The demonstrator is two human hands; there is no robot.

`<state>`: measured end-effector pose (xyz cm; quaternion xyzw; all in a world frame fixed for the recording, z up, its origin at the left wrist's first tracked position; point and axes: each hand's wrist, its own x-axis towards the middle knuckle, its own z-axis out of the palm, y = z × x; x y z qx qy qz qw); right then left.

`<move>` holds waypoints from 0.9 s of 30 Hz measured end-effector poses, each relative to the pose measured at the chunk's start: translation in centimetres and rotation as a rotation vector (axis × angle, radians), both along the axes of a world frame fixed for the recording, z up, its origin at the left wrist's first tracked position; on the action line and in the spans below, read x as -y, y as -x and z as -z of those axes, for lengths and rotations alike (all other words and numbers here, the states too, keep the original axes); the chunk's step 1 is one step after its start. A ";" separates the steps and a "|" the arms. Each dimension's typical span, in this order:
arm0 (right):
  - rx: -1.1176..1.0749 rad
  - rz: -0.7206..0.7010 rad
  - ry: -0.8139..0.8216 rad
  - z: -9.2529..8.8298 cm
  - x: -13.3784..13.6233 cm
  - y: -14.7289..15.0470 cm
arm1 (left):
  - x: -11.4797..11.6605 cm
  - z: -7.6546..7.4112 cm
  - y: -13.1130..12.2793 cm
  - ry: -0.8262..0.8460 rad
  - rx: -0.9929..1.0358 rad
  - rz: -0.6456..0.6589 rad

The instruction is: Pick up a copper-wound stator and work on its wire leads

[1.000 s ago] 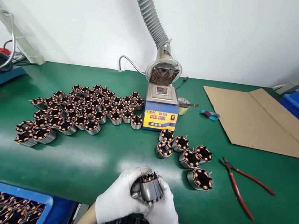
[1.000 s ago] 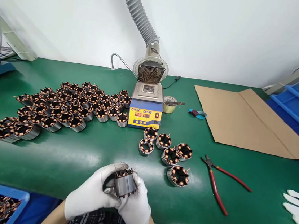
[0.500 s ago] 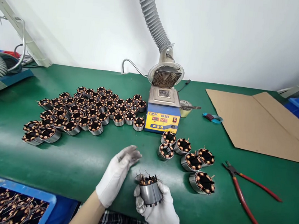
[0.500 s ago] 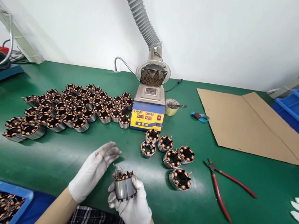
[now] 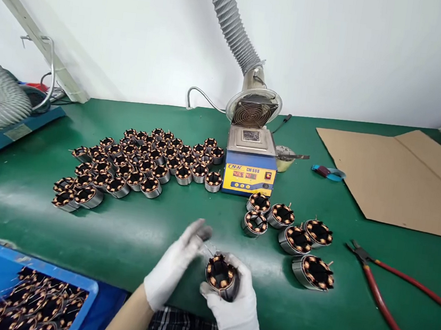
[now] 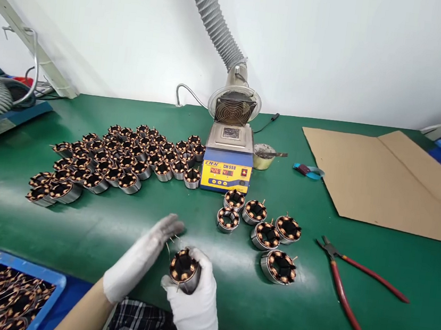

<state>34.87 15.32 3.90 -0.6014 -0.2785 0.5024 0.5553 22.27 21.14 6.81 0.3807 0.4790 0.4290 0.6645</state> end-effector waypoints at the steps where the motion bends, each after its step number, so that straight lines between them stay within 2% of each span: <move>1: 0.068 -0.007 -0.043 0.2 0.0 0.2 | 0.2 0.2 -0.4 0.030 -0.005 0.087; 2: 0.129 -0.020 -0.087 0.4 0.0 0.5 | 0.4 0.3 -0.9 0.058 -0.014 0.135; 4: 0.237 -0.055 -0.159 0.7 0.0 0.8 | 0.5 0.4 -2.0 0.087 -0.015 0.112; 7: 0.363 -0.085 -0.220 1.6 0.1 1.2 | 0.1 0.4 -2.3 0.131 0.092 -0.029; 9: 0.448 -0.023 -0.248 2.4 0.3 1.4 | -0.3 0.4 -1.5 0.146 0.202 -0.170; 11: 0.555 0.062 -0.298 3.2 0.3 1.5 | -0.7 0.2 -0.5 0.118 0.220 -0.266; 12: 0.620 0.085 -0.340 3.5 0.3 1.5 | -0.9 0.1 -0.1 0.108 0.185 -0.255; 15: 0.833 0.075 -0.472 3.7 0.1 1.4 | -1.0 -0.5 0.1 0.160 0.011 -0.071; 18: 0.981 0.034 -0.517 3.2 -0.1 1.1 | -1.0 -0.9 -0.6 0.227 -0.041 -0.068; 20: 1.019 -0.004 -0.515 2.9 -0.1 0.8 | -1.1 -1.0 -1.0 0.251 -0.033 -0.068; 25: 1.043 -0.071 -0.478 2.7 0.1 0.5 | -1.6 -0.9 -1.5 0.190 -0.150 0.090; 27: 1.039 -0.068 -0.470 2.6 0.0 0.6 | -1.7 -0.7 -1.6 0.151 -0.201 0.044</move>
